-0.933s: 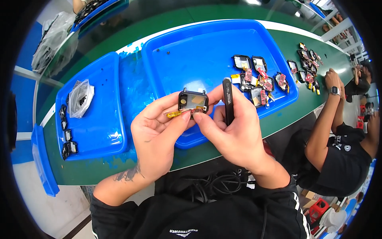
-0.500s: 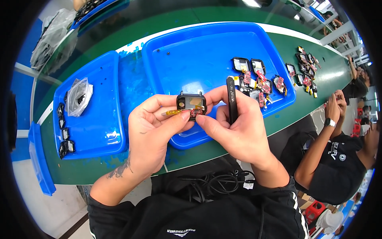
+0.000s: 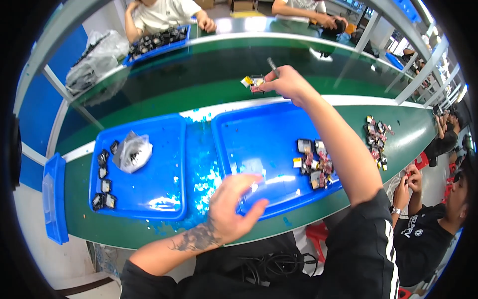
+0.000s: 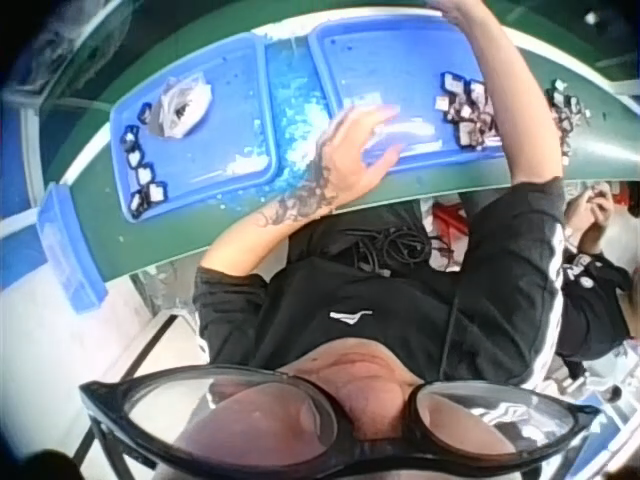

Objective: The worker is assembling small electronic components, specifically installing internal parts into smartwatch housings using tweezers.

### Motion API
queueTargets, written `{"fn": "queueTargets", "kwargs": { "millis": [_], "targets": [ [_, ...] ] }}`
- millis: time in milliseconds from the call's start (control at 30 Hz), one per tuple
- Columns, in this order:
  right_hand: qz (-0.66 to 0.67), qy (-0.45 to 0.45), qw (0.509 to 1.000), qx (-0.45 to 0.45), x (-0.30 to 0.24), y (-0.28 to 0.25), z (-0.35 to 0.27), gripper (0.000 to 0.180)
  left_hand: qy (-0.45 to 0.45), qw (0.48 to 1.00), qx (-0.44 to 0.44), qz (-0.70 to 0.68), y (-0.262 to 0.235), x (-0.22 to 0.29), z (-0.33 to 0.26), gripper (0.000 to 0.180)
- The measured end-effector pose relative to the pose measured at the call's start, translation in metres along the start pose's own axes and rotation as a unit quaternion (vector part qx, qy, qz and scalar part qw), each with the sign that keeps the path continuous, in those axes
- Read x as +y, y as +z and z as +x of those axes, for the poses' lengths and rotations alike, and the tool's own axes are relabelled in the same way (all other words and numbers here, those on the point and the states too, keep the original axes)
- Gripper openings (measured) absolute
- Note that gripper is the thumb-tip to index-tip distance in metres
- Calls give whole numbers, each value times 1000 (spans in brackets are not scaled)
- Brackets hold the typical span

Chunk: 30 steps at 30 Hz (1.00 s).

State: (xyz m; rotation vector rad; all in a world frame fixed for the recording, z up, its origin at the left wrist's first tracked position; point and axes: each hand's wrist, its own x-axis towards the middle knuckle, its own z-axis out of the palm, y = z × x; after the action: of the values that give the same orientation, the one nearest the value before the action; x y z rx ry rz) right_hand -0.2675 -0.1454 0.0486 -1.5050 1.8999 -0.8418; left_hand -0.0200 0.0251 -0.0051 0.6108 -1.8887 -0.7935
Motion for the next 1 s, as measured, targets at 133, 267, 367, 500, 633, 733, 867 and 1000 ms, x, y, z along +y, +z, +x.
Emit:
{"fn": "queueTargets", "kwargs": {
  "millis": [133, 267, 367, 500, 633, 733, 867, 1000],
  "targets": [
    [-27, 41, 998, -34, 16, 27, 58, 28, 216, 970, -40, 103, 0, -5, -12, 36],
    [-47, 68, 996, -21, 38, 22, 77, 34, 212, 977, -22, 32, -11, 5, -8, 31],
    [-51, 96, 993, -38, 53, 8, 80, 39, 118, 987, -4, -107, -42, 30, 13, 23],
    [47, 74, 996, -8, 57, -8, 64, 32, 208, 962, -58, -165, -105, 84, 45, 18],
    [9, 25, 999, 17, 46, -26, 21, 30, 286, 920, 184, -196, -67, 111, 38, 16],
    [-192, -165, 964, -78, 55, -53, -25, 17, 271, 949, 45, -155, -100, 129, 44, 14],
    [-293, -111, 935, -165, 49, -51, -80, 18, 210, 976, 46, -30, -83, 166, 51, 14],
    [-271, -81, 945, -168, 60, -45, -97, 18, 394, 892, 18, -223, -91, 121, 64, 21]
  ]
}}
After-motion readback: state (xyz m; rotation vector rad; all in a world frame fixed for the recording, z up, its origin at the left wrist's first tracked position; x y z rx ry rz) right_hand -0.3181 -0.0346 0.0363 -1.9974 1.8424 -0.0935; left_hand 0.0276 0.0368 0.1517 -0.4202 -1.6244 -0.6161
